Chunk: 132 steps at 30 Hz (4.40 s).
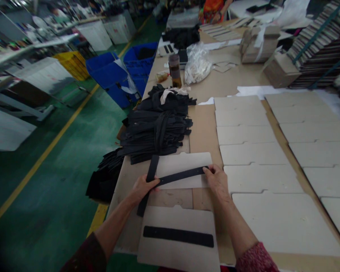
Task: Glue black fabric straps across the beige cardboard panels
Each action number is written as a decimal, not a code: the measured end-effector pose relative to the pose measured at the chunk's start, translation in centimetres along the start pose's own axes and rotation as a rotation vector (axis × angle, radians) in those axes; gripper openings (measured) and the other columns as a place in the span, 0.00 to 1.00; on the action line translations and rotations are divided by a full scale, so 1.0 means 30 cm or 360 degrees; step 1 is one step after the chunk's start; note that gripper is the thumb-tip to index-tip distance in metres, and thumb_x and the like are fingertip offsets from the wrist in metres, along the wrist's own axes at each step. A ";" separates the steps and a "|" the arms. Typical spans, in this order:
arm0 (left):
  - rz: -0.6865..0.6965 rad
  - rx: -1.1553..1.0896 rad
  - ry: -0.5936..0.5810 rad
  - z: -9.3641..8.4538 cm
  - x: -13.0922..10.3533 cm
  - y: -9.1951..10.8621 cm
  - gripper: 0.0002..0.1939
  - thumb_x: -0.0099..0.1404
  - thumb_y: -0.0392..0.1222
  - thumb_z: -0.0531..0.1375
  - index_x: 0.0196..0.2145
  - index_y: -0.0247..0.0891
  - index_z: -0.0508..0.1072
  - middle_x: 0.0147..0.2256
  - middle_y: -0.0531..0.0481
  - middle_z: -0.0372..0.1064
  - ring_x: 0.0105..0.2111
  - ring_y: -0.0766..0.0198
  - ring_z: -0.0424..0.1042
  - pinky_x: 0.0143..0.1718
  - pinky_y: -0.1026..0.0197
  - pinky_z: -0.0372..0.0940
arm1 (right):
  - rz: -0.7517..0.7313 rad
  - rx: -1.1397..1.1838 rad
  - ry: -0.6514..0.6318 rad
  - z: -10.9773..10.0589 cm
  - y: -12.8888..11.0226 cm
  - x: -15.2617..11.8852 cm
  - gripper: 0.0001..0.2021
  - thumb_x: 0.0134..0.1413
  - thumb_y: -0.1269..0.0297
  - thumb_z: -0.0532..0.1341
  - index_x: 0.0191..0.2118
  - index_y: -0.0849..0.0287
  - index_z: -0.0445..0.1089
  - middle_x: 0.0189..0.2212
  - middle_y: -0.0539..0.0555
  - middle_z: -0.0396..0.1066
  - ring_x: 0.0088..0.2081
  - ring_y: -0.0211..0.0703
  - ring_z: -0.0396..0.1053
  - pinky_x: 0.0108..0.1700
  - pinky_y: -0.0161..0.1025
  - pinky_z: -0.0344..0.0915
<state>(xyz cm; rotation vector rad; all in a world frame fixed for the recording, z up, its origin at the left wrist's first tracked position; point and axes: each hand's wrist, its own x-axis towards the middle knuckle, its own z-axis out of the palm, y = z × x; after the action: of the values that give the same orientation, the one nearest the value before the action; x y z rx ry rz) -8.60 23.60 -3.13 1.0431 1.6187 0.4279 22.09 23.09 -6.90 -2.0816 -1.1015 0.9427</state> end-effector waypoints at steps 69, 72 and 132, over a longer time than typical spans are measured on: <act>-0.0079 -0.0154 0.0428 0.069 0.147 -0.086 0.22 0.52 0.51 0.66 0.40 0.34 0.74 0.21 0.52 0.73 0.15 0.72 0.62 0.16 0.68 0.57 | -0.0048 -0.0569 0.0292 0.058 0.027 0.042 0.12 0.59 0.59 0.55 0.41 0.59 0.71 0.34 0.59 0.76 0.32 0.48 0.69 0.36 0.42 0.58; -0.0073 -0.0136 0.0441 0.073 0.145 -0.084 0.21 0.53 0.51 0.65 0.40 0.33 0.74 0.21 0.52 0.73 0.14 0.72 0.61 0.16 0.68 0.56 | -0.0048 -0.0620 0.0287 0.057 0.015 0.037 0.12 0.60 0.59 0.54 0.42 0.59 0.71 0.34 0.59 0.76 0.32 0.48 0.70 0.36 0.42 0.57; -0.0135 0.0314 0.0694 0.112 0.138 -0.056 0.14 0.58 0.48 0.63 0.39 0.37 0.78 0.25 0.45 0.76 0.26 0.61 0.75 0.29 0.63 0.62 | -0.0604 -0.0982 0.0335 0.102 0.046 0.016 0.14 0.61 0.66 0.50 0.43 0.66 0.70 0.37 0.65 0.68 0.39 0.54 0.66 0.41 0.44 0.62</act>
<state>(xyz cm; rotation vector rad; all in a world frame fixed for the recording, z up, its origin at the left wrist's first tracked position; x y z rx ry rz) -6.21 25.21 -7.92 1.0713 2.1203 0.4677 20.42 23.37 -9.84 -2.2351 -1.7441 0.1990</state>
